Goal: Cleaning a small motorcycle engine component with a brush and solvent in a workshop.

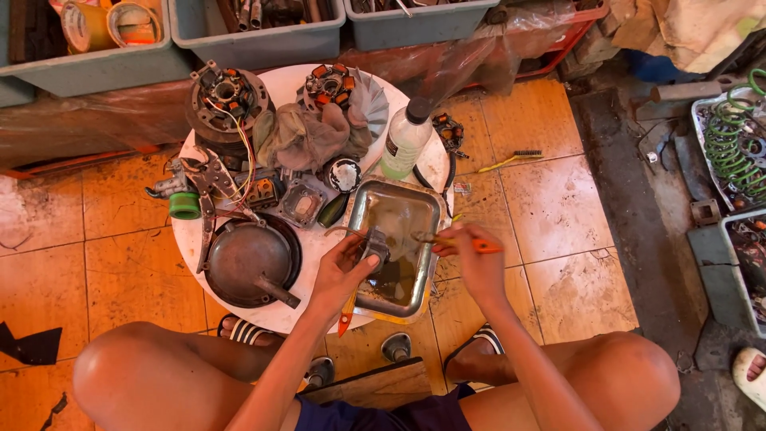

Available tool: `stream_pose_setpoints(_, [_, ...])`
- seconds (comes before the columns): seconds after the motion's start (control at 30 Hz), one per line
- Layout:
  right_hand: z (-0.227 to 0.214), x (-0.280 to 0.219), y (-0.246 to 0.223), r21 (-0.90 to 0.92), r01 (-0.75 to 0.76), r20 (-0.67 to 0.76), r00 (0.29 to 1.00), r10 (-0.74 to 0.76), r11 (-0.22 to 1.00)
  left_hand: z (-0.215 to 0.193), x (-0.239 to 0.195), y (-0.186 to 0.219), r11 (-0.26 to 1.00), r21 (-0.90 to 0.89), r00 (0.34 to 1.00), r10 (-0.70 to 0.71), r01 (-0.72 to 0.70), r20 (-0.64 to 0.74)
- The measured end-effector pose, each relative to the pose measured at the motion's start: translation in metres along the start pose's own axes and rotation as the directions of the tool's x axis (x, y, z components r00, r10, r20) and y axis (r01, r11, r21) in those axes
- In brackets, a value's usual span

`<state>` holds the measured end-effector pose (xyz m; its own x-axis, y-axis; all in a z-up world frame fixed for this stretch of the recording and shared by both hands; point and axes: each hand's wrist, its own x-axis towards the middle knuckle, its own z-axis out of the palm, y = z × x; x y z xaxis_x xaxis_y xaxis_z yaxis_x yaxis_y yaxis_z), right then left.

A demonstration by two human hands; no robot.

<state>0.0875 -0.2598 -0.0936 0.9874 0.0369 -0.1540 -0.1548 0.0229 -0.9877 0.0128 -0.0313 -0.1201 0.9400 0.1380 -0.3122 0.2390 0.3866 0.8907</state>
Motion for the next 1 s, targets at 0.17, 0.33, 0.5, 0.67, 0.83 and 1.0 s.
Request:
stream_pose_setpoints(0.17, [0.012, -0.011, 0.036, -0.466, 0.176, 0.172, 0.979, -0.106, 0.867, 0.000, 0.000, -0.005, 0.999, -0.027, 0.999, -0.038, 0.037, -0.031])
stream_pose_setpoints(0.33, [0.018, -0.017, 0.036, -0.483, 0.201, 0.315, 0.948, -0.045, 0.853, -0.005, 0.001, 0.003, 0.995, 0.088, 0.998, 0.061, -0.057, -0.036])
stream_pose_setpoints(0.5, [0.003, -0.010, 0.040, -0.380, 0.195, 0.298, 0.951, -0.080, 0.904, 0.004, -0.005, 0.032, 0.918, 0.372, 0.989, 0.145, -0.137, 0.007])
stream_pose_setpoints(0.67, [0.002, -0.013, 0.035, -0.339, 0.245, 0.296, 0.944, -0.145, 0.908, 0.010, -0.004, 0.018, 0.896, 0.411, 0.984, 0.176, -0.171, 0.025])
stream_pose_setpoints(0.83, [-0.004, -0.015, 0.046, -0.280, 0.252, 0.329, 0.932, -0.154, 0.926, 0.011, -0.003, -0.005, 0.582, 0.753, 0.950, 0.242, -0.307, 0.199])
stream_pose_setpoints(1.0, [-0.008, -0.015, 0.035, -0.283, 0.203, 0.319, 0.942, -0.107, 0.937, 0.007, 0.006, -0.030, 0.242, 0.882, 0.907, 0.229, -0.405, 0.354])
